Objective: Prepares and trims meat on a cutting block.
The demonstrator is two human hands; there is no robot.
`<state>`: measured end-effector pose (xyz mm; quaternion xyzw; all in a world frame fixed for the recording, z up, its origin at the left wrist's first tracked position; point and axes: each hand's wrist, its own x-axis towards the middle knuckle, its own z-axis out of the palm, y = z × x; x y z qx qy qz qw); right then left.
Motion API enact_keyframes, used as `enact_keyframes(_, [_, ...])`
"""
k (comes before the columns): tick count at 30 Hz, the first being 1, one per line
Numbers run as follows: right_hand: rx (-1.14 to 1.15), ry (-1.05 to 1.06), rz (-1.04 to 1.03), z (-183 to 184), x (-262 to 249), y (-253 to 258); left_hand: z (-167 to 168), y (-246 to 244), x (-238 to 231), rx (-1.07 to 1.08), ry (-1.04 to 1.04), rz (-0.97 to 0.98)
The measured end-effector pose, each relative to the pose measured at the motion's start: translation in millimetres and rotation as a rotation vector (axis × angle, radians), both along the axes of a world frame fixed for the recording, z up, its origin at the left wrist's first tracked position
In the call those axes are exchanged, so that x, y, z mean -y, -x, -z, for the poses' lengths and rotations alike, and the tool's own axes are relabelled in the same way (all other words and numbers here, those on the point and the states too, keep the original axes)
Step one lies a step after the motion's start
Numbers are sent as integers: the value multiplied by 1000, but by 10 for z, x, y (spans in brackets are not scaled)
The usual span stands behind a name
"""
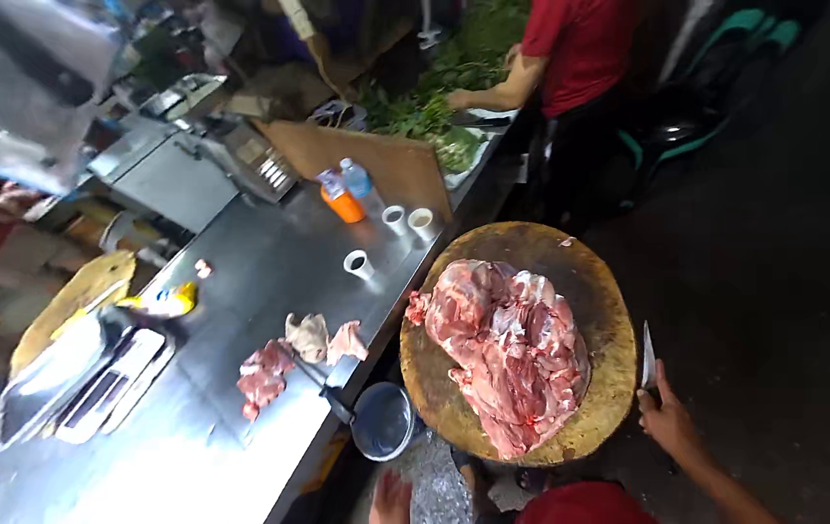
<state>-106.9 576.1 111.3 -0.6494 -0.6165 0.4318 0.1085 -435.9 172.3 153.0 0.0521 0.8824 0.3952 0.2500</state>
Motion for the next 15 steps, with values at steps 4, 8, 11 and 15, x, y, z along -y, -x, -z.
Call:
enact_keyframes(4, [-87, -19, 127, -97, 556, 335, -745, 790, -1793, -156, -141, 482])
enact_keyframes(8, [-139, -61, 250, -343, 990, 936, -1047, 950, -3400, -264, -112, 1071])
enact_keyframes(11, [-170, -51, 361, -653, 1361, 1397, -990, 884, -4407, -365, 98, 1461])
enact_keyframes(15, [-227, -6, 405, -855, 1903, 1824, -375, 756, -5394, -343, 235, 1713])
